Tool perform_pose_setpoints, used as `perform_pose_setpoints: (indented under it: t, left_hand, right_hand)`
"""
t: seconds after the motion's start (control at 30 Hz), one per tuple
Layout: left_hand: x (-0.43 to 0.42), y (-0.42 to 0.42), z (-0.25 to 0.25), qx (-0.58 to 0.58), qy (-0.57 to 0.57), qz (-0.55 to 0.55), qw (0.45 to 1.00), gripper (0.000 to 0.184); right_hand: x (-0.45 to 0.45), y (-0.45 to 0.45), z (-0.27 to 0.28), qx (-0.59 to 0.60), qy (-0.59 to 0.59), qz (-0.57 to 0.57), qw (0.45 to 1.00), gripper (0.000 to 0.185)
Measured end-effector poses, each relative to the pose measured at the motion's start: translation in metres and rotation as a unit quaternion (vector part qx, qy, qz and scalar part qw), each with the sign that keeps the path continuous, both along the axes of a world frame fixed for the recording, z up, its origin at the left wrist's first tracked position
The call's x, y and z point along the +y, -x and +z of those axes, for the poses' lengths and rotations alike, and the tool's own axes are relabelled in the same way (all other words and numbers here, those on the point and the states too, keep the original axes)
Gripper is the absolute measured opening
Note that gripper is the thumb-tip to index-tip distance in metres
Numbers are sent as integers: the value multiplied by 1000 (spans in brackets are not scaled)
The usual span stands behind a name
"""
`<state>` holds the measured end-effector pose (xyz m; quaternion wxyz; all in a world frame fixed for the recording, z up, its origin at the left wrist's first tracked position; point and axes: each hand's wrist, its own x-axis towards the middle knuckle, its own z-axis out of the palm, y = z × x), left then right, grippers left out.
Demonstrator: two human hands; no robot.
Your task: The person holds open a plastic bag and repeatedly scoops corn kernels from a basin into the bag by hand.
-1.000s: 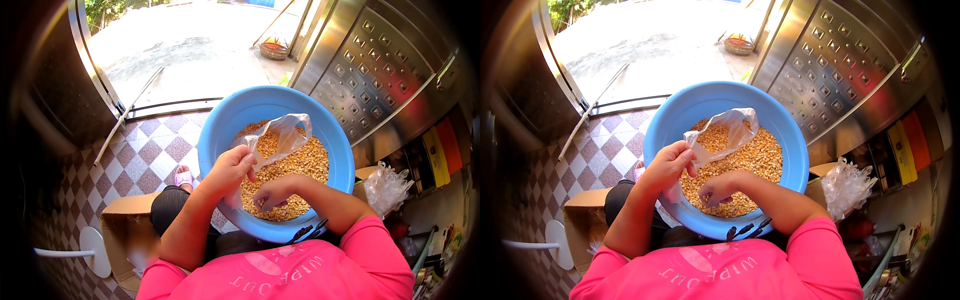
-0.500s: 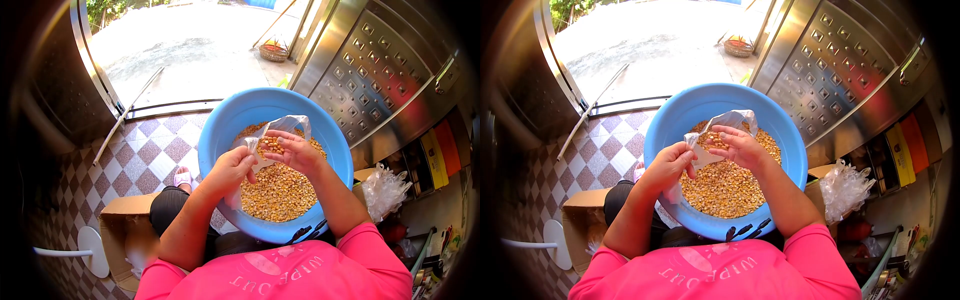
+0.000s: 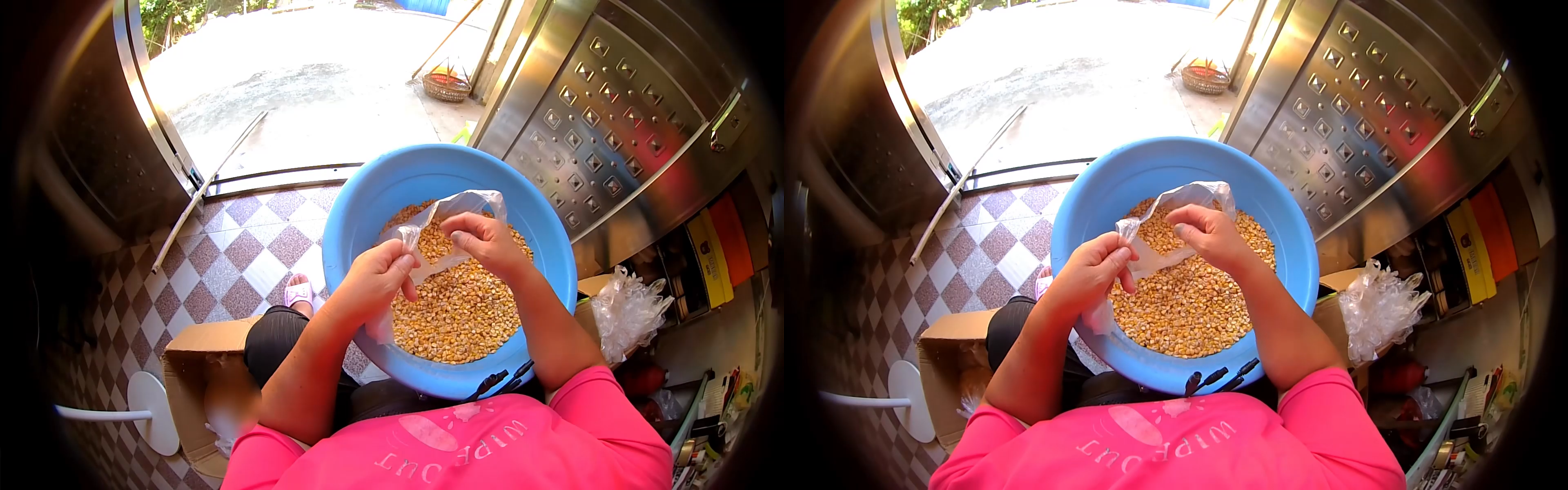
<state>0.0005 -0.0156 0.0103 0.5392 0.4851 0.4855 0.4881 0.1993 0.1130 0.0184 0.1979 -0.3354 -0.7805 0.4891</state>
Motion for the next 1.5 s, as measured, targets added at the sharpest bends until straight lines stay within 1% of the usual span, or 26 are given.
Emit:
perform_pose_setpoints:
  t: [0.03,0.07,0.1,0.13,0.2,0.23,0.27,0.3,0.4,0.43,0.67,0.73,0.77,0.83,0.87,0.97,1.0,1.07,1.1,1.17,1.2,1.27,1.33,1.4,1.43,1.5]
  left_hand:
    - [0,0,0,0,0,0,1000,16]
    - [1,1,-1,3,-2,3,1000,16]
    - [1,2,-1,7,-3,7,1000,15]
    - [1,2,-2,7,-3,7,1000,15]
    - [1,0,-4,-3,-21,18,1000,15]
    - [1,0,-3,-3,-21,16,1000,15]
    - [0,1,-1,2,-5,10,1000,16]
    - [0,1,1,6,11,4,1000,16]
    - [0,1,-1,0,5,-2,1000,16]
    - [0,1,-2,0,5,-2,1000,16]
    - [-2,0,3,17,8,-6,1000,15]
    - [-2,0,2,19,7,-8,1000,15]
    - [-1,1,0,15,5,-8,1000,16]
    - [-1,1,-2,11,3,-6,1000,16]
    - [0,2,-3,13,-1,-7,1000,16]
    - [0,1,-4,8,-9,-4,1000,16]
    - [0,1,-4,3,-13,-1,1000,16]
    - [0,0,-2,12,-7,-2,1000,16]
    - [0,0,-2,22,0,-4,1000,16]
    - [-1,0,-2,24,0,-4,1000,16]
    - [-1,0,-2,27,1,-5,1000,16]
    - [-1,0,0,28,1,-5,1000,16]
    - [-1,0,0,29,1,-6,1000,16]
    - [-1,0,0,28,4,-8,1000,16]
    - [-1,0,0,27,4,-8,1000,16]
    - [-1,0,-1,21,1,-10,1000,16]
  right_hand:
    - [-3,0,5,0,0,0,1000,29]
    - [-7,0,13,-29,136,119,983,26]
    - [-10,0,17,-57,267,233,933,24]
    - [-15,5,14,-57,267,233,933,24]
    - [-33,21,3,-230,221,326,890,31]
    - [-40,24,-11,-228,222,324,891,31]
    - [-44,25,-34,-239,56,337,909,37]
    - [-49,27,-50,-243,-112,340,901,44]
    - [-63,35,-65,-310,-95,368,871,51]
    - [-68,35,-76,-288,-151,373,869,41]
    - [-60,33,-74,-387,-51,421,819,20]
    - [-56,35,-56,-441,80,410,794,18]
    - [-55,35,-45,-441,79,410,794,18]
    - [-50,34,-25,-350,136,378,846,14]
    - [-45,32,-19,-350,135,379,846,14]
    - [-29,20,-3,-165,258,307,901,13]
    - [-23,15,-1,-166,257,308,901,13]
    - [-11,5,-1,-14,366,222,903,17]
    - [-5,1,-5,-14,366,223,904,17]
    - [5,-3,-14,145,435,126,880,25]
    - [5,-1,-14,144,434,127,880,25]
    - [4,5,-14,219,410,-32,885,31]
    - [11,1,-25,221,401,2,889,38]
    - [10,1,-29,190,313,-32,930,41]
    - [9,2,-25,189,313,-32,930,41]
    - [4,3,-15,105,228,-36,967,45]
